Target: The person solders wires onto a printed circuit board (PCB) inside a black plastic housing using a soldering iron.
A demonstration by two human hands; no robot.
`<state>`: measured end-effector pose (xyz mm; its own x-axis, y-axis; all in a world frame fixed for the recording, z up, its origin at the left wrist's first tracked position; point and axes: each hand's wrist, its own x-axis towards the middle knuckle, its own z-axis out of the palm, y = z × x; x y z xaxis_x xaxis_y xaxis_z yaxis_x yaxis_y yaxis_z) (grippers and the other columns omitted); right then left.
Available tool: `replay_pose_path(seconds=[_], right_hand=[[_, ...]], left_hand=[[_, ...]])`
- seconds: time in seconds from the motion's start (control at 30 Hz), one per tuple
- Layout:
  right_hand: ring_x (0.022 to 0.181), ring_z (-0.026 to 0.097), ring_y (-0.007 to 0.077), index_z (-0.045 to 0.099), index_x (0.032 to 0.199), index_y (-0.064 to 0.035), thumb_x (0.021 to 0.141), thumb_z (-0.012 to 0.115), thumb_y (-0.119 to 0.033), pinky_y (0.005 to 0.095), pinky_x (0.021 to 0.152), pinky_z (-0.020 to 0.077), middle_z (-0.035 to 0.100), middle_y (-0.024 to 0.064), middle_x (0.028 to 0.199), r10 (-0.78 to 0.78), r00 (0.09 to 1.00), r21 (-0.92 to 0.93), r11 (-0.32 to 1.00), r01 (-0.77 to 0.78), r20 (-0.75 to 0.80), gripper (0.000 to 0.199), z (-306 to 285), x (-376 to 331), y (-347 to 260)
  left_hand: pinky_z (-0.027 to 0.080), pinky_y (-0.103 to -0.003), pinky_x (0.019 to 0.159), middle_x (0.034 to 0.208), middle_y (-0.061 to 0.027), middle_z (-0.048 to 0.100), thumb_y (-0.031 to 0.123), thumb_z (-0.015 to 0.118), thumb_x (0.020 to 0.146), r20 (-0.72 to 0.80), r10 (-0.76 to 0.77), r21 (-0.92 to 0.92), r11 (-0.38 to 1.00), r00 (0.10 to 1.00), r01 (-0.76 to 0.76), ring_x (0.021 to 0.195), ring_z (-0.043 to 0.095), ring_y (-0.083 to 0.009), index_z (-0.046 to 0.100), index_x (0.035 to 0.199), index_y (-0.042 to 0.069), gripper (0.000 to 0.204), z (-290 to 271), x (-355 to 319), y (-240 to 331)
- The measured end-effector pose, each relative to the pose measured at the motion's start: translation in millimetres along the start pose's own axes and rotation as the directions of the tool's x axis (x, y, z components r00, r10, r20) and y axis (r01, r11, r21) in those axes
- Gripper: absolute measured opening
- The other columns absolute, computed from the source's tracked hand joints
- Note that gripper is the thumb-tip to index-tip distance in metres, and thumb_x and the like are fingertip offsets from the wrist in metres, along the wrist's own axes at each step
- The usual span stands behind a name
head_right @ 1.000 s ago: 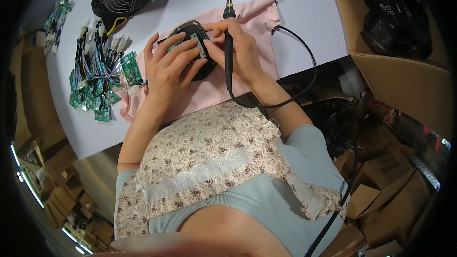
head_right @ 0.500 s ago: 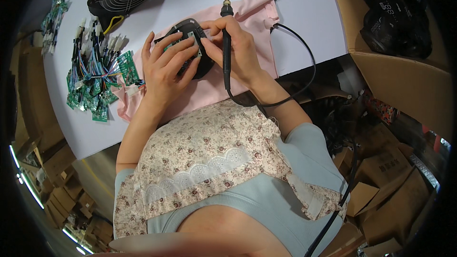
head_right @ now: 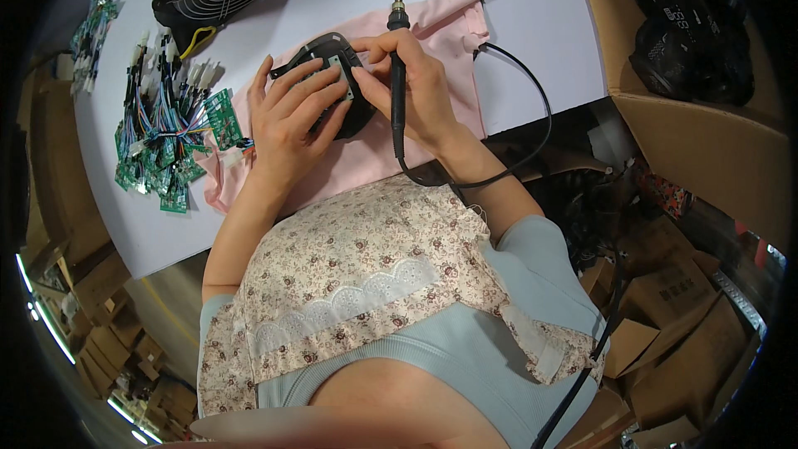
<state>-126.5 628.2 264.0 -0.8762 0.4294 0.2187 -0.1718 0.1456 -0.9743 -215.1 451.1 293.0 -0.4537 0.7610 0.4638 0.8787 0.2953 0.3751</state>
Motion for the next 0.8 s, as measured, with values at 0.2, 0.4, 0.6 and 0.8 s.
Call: replay_pose_path(seconds=[0.2,0.4,0.6,0.8], right_hand=[[0.061,0.048,0.0032,0.051,0.098,-0.0032,0.088,0.073,0.0,0.0214,0.057,0.0425,0.076,0.0076,0.103,0.017,1.0,-0.006,1.0,-0.017,0.009,0.024,-0.9,-0.5,-1.5],[0.06,0.047,0.0029,0.051,0.097,-0.003,0.088,0.073,-0.001,0.0213,0.055,0.0422,0.076,0.0077,0.104,0.017,1.0,-0.007,1.0,-0.017,0.007,0.024,-0.5,0.5,-1.2],[0.06,0.047,0.0031,0.052,0.097,-0.0032,0.087,0.073,0.0,0.0214,0.055,0.0417,0.076,0.0067,0.106,0.0,1.0,-0.025,1.0,0.0,0.004,0.024,0.8,0.6,-2.2],[0.06,0.047,0.0028,0.052,0.098,-0.0029,0.087,0.074,0.0,0.0215,0.054,0.0419,0.076,0.0065,0.105,-0.003,1.0,-0.034,0.999,0.003,0.004,0.024,0.9,0.7,-2.4]], left_hand=[[0.029,-0.06,0.114,0.113,0.0009,0.073,0.02,0.079,0.082,-0.012,-0.022,-0.041,0.999,1.0,0.021,0.116,0.065,-0.0184,0.075,0.1,0.017,0.019,0.5,-1.1,-1.0],[0.029,-0.06,0.114,0.111,0.0022,0.073,0.02,0.08,0.081,-0.022,-0.001,-0.01,1.0,1.0,0.001,0.113,0.065,-0.0191,0.075,0.097,0.017,0.017,2.0,1.7,-0.2],[0.032,-0.056,0.114,0.114,0.0029,0.074,0.018,0.082,0.078,-0.003,0.021,0.061,0.998,1.0,-0.021,0.114,0.065,-0.0207,0.076,0.101,0.016,0.024,-1.1,-0.8,2.2],[0.032,-0.059,0.112,0.108,0.0057,0.073,0.018,0.08,0.08,-0.051,0.051,0.035,0.998,0.997,-0.049,0.109,0.065,-0.0184,0.074,0.094,0.017,0.015,1.6,0.1,-0.1]])
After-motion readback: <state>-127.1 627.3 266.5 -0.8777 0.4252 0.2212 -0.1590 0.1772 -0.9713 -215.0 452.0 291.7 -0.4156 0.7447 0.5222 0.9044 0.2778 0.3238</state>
